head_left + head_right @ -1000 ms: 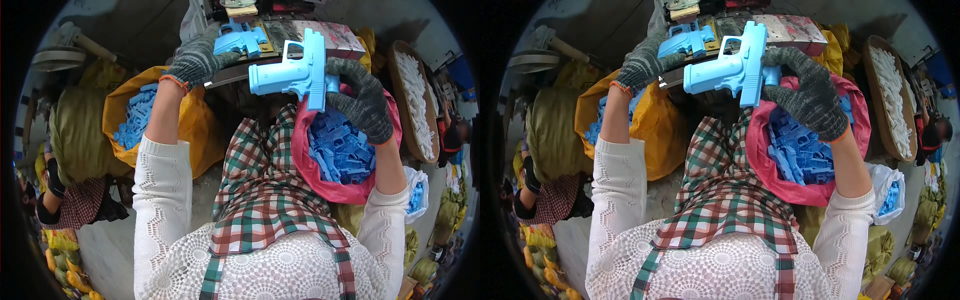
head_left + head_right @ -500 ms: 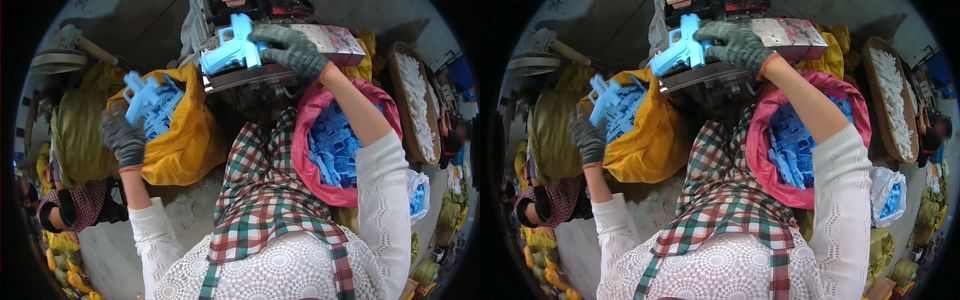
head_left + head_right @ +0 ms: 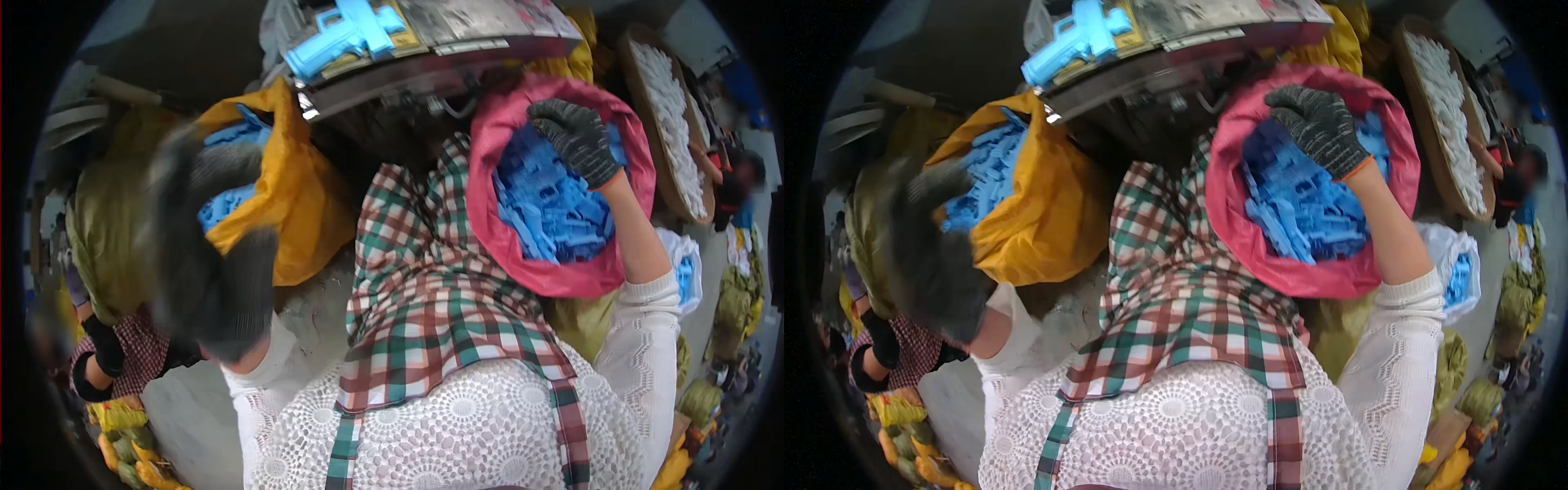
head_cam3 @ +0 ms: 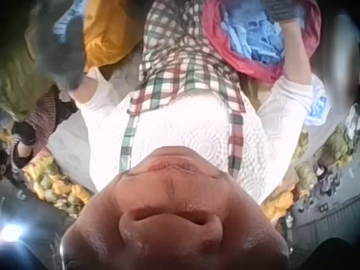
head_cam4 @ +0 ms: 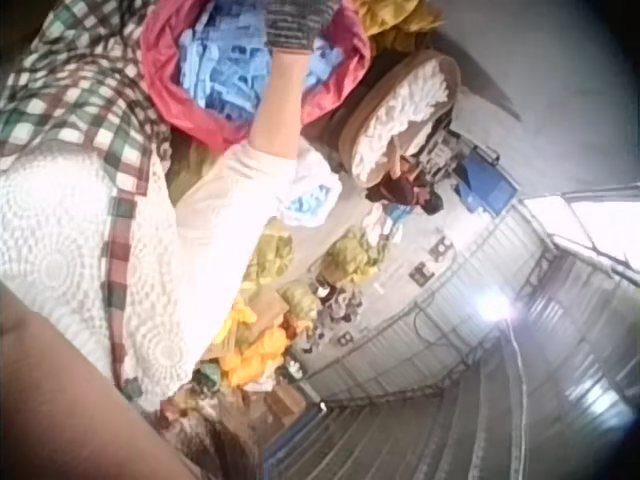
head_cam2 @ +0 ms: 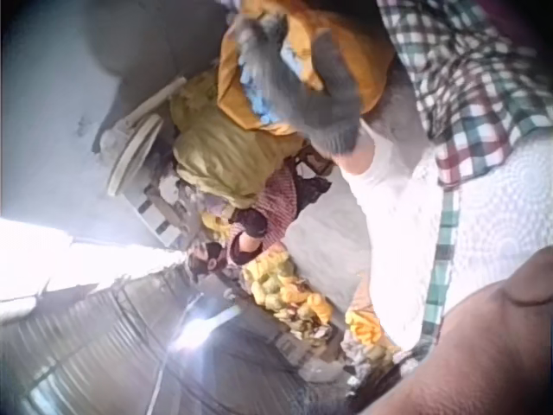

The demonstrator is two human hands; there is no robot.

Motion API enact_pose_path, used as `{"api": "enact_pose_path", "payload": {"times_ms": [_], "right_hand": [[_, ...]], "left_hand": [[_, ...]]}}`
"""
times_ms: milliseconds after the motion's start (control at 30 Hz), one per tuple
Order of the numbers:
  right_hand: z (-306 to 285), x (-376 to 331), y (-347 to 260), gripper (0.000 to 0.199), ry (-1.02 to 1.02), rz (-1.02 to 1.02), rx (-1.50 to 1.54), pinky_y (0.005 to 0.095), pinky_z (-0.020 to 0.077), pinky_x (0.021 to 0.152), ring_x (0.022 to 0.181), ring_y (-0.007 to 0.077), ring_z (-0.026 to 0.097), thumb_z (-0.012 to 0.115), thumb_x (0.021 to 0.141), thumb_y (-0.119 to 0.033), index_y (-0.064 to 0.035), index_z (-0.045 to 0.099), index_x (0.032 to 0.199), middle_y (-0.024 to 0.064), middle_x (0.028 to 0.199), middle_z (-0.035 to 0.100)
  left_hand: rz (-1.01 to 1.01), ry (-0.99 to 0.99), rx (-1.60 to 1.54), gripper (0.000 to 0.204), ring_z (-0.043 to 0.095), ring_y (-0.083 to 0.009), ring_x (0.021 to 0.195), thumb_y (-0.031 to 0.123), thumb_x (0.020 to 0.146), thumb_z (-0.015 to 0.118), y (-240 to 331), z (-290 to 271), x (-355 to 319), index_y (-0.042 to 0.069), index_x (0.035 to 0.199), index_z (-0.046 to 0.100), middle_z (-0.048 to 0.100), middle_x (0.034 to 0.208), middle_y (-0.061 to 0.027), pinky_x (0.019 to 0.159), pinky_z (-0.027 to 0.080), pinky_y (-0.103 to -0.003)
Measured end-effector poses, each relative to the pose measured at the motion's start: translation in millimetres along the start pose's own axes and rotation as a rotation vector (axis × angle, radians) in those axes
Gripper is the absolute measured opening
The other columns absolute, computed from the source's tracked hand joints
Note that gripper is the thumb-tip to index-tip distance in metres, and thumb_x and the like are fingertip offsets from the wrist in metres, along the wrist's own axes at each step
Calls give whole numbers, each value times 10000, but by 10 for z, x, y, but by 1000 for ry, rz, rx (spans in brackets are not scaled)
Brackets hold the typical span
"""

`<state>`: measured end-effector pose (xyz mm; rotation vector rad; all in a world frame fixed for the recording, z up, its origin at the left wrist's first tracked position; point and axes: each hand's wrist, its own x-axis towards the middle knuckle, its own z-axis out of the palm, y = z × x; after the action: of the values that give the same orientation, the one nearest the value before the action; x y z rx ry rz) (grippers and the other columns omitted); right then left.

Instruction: Assembling plastic toy guns at a workstation.

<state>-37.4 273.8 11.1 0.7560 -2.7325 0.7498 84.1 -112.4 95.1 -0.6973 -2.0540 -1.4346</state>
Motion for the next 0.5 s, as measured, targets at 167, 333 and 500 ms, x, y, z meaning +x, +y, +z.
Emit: {"api": "enact_pose_path", "payload": {"times_ms": [167,333,500], "right_hand": [[550,-541,573,399,-270,299,-364,361,472,879,1015,320,595,621,806,-275,-23,598,1116,181,1037,641],[1095,-452,495,607,-327,391,-516,413,485,829,950,356,610,538,802,-358,22,437,1264,233,1261,490],[1146,-512,781,460,-251,297,-684,453,485,782,886,355,616,477,778,-189,-10,502,1201,228,1060,596]], "left_hand": [[82,-124,-627,549,477,-226,1191,60,860,584,270,203,-226,15,1362,365,499,1269,-152,1036,353,-340],[44,-193,-878,548,482,-228,1184,70,861,585,311,232,-444,16,1360,366,488,1280,-152,1028,363,-341],[14,-209,-966,547,488,-230,1177,79,862,585,284,197,-537,17,1359,366,476,1291,-152,1021,372,-342]]}}
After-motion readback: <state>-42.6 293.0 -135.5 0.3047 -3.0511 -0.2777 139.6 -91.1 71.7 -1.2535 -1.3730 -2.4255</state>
